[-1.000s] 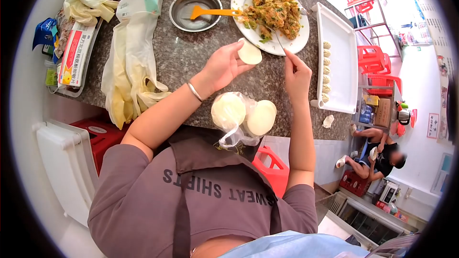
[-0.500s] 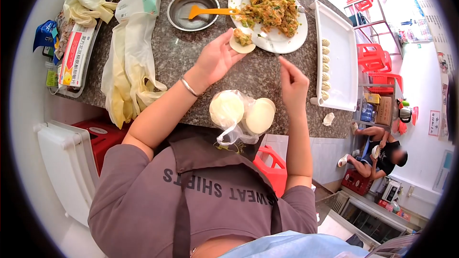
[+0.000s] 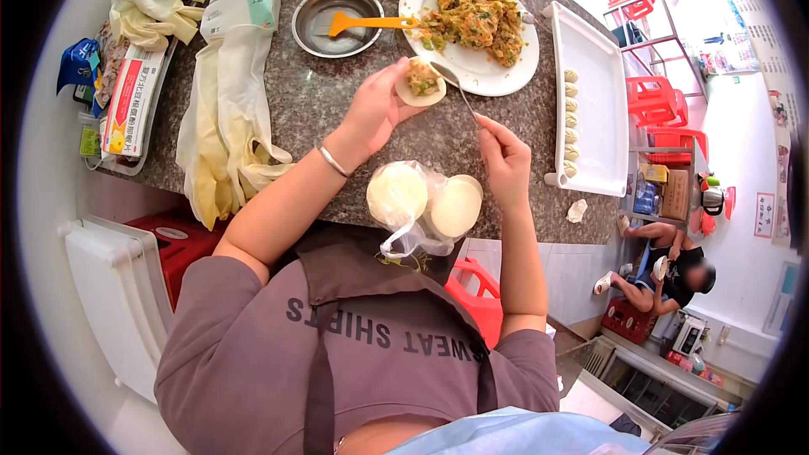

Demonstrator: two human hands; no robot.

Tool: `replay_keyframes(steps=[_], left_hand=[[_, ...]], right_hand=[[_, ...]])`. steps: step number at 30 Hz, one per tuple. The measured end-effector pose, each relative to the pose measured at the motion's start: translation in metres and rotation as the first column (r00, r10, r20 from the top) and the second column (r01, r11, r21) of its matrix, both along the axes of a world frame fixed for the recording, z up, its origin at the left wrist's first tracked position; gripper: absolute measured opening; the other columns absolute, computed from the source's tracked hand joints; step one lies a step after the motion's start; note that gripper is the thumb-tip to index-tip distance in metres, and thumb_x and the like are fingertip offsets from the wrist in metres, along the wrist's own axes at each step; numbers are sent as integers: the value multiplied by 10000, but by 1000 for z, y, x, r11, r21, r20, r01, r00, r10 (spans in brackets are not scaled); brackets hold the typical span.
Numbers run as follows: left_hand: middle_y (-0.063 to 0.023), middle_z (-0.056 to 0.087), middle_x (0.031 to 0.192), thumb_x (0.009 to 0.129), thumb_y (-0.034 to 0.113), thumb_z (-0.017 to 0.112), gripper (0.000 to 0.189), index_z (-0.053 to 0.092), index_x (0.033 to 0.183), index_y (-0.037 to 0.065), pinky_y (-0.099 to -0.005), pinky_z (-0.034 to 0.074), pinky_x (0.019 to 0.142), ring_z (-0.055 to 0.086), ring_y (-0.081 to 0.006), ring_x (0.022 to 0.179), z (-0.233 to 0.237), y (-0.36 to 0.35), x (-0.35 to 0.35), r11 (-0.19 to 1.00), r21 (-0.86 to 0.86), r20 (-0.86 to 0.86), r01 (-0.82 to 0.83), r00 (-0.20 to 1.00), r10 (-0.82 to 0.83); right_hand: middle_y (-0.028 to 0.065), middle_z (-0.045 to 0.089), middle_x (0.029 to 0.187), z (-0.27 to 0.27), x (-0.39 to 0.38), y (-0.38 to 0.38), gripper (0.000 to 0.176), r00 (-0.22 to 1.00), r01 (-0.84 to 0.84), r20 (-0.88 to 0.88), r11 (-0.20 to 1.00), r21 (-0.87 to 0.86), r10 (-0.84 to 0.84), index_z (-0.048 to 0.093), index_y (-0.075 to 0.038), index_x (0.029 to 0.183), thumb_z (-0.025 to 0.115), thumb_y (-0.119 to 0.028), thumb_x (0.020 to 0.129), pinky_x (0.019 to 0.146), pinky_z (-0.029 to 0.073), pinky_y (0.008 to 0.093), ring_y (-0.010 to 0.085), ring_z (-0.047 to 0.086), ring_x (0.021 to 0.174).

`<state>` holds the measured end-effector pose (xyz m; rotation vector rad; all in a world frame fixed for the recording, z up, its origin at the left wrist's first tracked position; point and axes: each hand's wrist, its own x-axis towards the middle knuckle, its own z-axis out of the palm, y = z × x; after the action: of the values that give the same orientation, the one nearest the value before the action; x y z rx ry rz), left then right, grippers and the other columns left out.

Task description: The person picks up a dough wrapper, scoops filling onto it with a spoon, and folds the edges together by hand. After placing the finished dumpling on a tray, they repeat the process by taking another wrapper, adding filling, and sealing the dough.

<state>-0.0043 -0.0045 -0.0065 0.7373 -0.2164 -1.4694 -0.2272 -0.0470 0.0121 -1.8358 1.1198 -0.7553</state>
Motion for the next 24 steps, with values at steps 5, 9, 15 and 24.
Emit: replay_keyframes(steps=[5,9,15,24], left_hand=[[-149,618,1246,1052,336,409,436,519,1266,-28,-370,528,984,622,-231,1148,9,1,1,998,-45,1,36,999,-36],[-148,615,1246,1056,361,387,472,508,1285,-33,-360,526,986,625,-228,1142,8,1,4,989,-88,46,120,992,-117],[-159,618,1233,1056,375,379,505,511,1271,-63,-365,524,996,626,-240,1135,11,-1,3,991,-116,41,63,997,-58],[-128,622,1229,966,113,590,437,467,1353,-49,-318,518,967,629,-204,1130,7,1,0,963,-251,389,101,921,4]], right_hand=[[-59,497,666,19,-1,0,269,985,-32,165,910,413,-40,658,10,1206,576,-20,951,501,279,161,7,385,557],[-41,481,623,10,-2,-2,249,994,-20,105,999,-26,23,700,-19,1144,622,-11,908,494,359,217,49,425,535],[27,553,673,14,-1,-4,257,991,-135,-64,946,-294,121,711,-7,1112,629,43,873,521,373,241,75,462,578],[60,572,694,1,-11,-26,289,999,43,-18,956,-290,-50,718,-58,1118,639,18,850,601,449,273,150,531,591]])
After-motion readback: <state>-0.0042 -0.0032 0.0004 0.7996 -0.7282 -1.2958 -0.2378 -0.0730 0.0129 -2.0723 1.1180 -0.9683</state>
